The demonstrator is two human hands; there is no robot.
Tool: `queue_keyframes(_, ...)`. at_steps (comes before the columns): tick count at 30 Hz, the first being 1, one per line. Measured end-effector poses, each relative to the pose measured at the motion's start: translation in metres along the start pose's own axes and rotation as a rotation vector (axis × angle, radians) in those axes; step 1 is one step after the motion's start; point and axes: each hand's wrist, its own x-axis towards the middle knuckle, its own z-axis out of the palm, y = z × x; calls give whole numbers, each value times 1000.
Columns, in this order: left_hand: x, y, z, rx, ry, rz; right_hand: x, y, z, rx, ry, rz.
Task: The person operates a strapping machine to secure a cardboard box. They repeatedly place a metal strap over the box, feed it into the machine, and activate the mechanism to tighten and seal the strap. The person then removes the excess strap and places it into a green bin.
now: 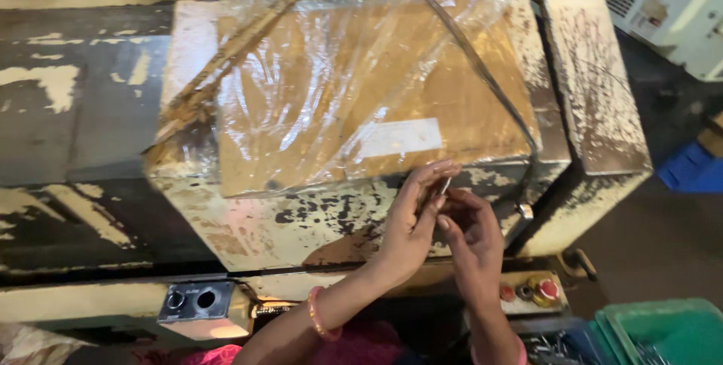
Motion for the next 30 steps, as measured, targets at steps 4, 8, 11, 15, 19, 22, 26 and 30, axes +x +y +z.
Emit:
queue_keyframes(4, 0, -11, 21, -226, 9, -46, 6, 6, -19, 295, -8, 133)
queue_keyframes(8, 0, -29, 34, -358, -39, -34, 7, 14, -33, 393, 132, 101)
queue_keyframes(11, 0, -60, 40, -311, 42, -58, 6, 15, -49, 419, 238, 119)
queue_keyframes(15, -4, -118, 50, -88, 28, -404, 9, 6, -80, 339, 448, -40)
queue_keyframes(19, -28, -172, 65, 406, -205, -317, -3, -10, -123, 430, 583, -358)
queue_keyframes(22, -25, -215, 88, 411, -220, -327, -12, -14, -160, 604, 606, -342)
queue_keyframes(26, -14, -249, 95, 147, -251, -425, -19, -6, -183, 750, 540, -128)
queue_keyframes(30, -16, -244, 97, 161, -201, -389, -21, -4, -182, 810, 562, 28)
